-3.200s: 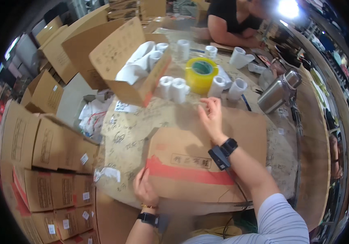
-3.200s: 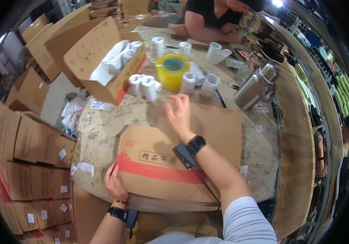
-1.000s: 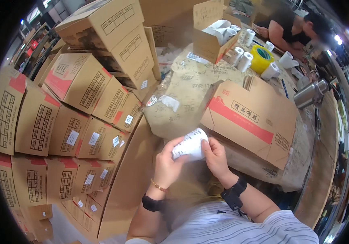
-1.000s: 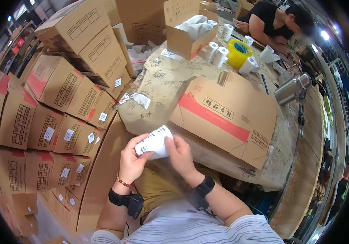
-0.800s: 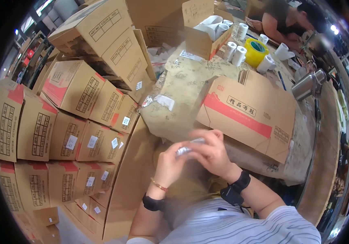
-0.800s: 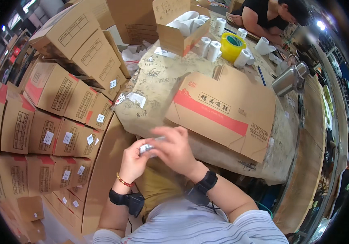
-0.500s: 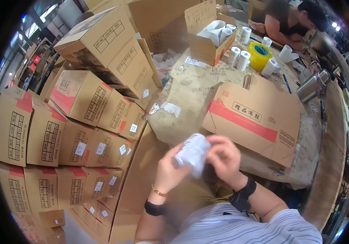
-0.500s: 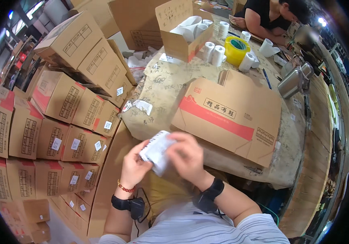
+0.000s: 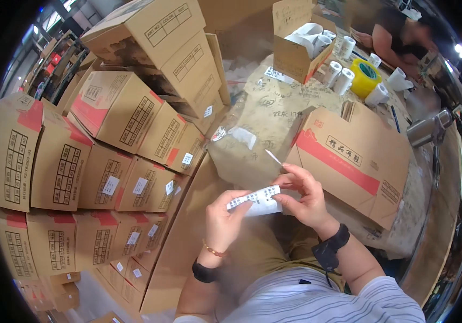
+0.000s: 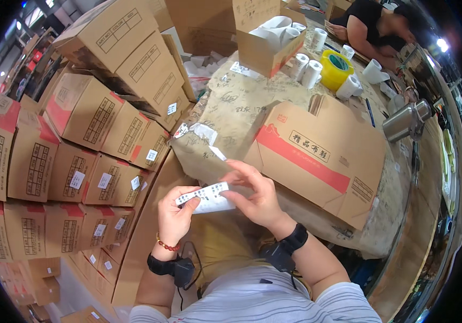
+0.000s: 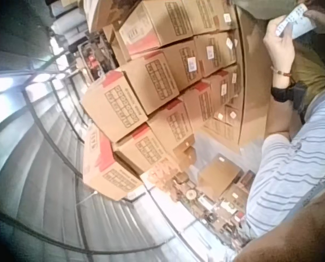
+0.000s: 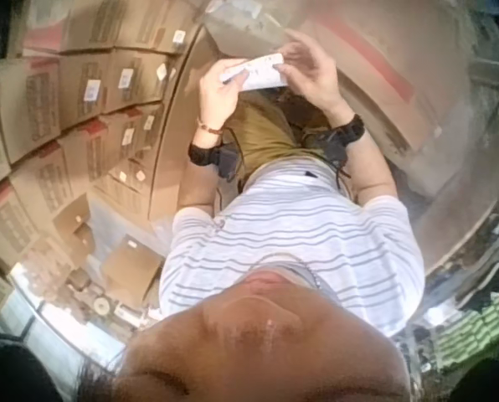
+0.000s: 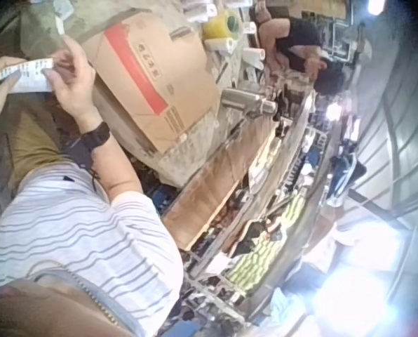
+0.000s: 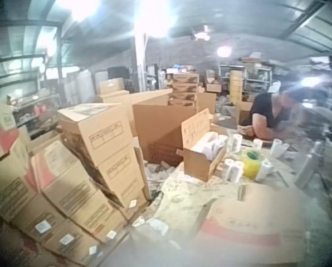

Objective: Packing shoes into boxes and applying labels to the boxes in a manufacturing facility.

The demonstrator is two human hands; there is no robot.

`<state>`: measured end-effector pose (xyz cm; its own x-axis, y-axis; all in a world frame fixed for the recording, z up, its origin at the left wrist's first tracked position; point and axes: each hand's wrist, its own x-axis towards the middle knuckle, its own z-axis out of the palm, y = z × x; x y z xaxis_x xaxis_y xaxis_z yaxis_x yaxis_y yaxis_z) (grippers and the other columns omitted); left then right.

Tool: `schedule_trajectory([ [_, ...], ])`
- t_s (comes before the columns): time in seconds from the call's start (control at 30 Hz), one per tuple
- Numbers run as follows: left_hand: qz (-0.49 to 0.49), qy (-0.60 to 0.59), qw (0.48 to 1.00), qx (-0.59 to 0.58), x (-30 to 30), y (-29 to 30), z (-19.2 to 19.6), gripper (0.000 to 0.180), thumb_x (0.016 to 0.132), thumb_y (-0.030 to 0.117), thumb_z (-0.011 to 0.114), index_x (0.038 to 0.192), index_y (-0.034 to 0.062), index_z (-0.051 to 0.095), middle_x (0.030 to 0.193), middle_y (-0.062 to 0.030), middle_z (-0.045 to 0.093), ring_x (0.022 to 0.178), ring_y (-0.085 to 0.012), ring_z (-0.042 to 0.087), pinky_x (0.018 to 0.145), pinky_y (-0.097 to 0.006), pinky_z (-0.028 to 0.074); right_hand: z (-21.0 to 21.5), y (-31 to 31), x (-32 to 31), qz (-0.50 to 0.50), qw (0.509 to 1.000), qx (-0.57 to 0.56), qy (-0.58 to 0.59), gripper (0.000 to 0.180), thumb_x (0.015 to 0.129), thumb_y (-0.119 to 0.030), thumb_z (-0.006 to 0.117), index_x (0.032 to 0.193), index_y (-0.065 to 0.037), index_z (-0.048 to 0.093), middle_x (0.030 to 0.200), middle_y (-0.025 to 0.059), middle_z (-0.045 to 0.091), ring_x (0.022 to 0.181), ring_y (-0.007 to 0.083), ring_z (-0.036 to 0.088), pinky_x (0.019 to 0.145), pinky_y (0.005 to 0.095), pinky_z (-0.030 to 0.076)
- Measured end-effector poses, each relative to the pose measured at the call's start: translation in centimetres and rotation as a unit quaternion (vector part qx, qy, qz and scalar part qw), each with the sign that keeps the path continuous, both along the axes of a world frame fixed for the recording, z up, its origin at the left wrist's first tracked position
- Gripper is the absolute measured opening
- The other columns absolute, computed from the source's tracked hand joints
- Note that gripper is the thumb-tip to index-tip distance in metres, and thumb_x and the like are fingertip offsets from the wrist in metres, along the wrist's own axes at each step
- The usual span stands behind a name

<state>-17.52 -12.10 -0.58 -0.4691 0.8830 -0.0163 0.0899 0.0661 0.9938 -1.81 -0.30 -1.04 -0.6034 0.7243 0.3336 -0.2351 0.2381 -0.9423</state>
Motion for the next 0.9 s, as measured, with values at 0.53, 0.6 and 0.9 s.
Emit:
schedule_trajectory([
  [0.53,0.061,0.091,0.994,-0.021,-1.4,-0.2,-2.2,0.011,0.081,0.002,0.066,0.091,-0.0018,0.064,0.081,-0.0052,0.066,0.075,-0.0089,0.06,0.068,-0.025,0.048,-0.1,0.6,-2.4,-0.046,0.935,0.33,-0.12,0.046,0.062,0.001,0.074,0.107,-0.005,0.063,0.078,0.0079,0.064,0.065,0.022,0.059,0.058,0.0326,0.049],
  [0.6,0.064,0.078,0.994,-0.039,-1.4,-0.1,-2.6,0.01,0.081,0.002,0.066,0.09,-0.0019,0.063,0.08,-0.0053,0.066,0.075,-0.0092,0.06,0.068,-0.025,0.048,-0.2,0.8,-2.6,-0.04,0.924,0.359,-0.124,0.045,0.063,0.0,0.074,0.106,-0.006,0.063,0.077,0.0077,0.064,0.065,0.0218,0.059,0.059,0.0326,0.049],
  [0.9,0.05,0.145,0.988,-0.03,-2.3,0.1,-4.4,0.013,0.082,0.011,0.064,0.091,0.0021,0.066,0.081,-0.0132,0.068,0.075,-0.0214,0.068,0.067,-0.033,0.051,-0.3,0.9,-5.3,0.042,0.892,0.413,-0.178,0.043,0.075,-0.011,0.063,0.117,-0.02,0.061,0.12,0.0053,0.058,0.095,0.0224,0.058,0.076,0.0345,0.045],
])
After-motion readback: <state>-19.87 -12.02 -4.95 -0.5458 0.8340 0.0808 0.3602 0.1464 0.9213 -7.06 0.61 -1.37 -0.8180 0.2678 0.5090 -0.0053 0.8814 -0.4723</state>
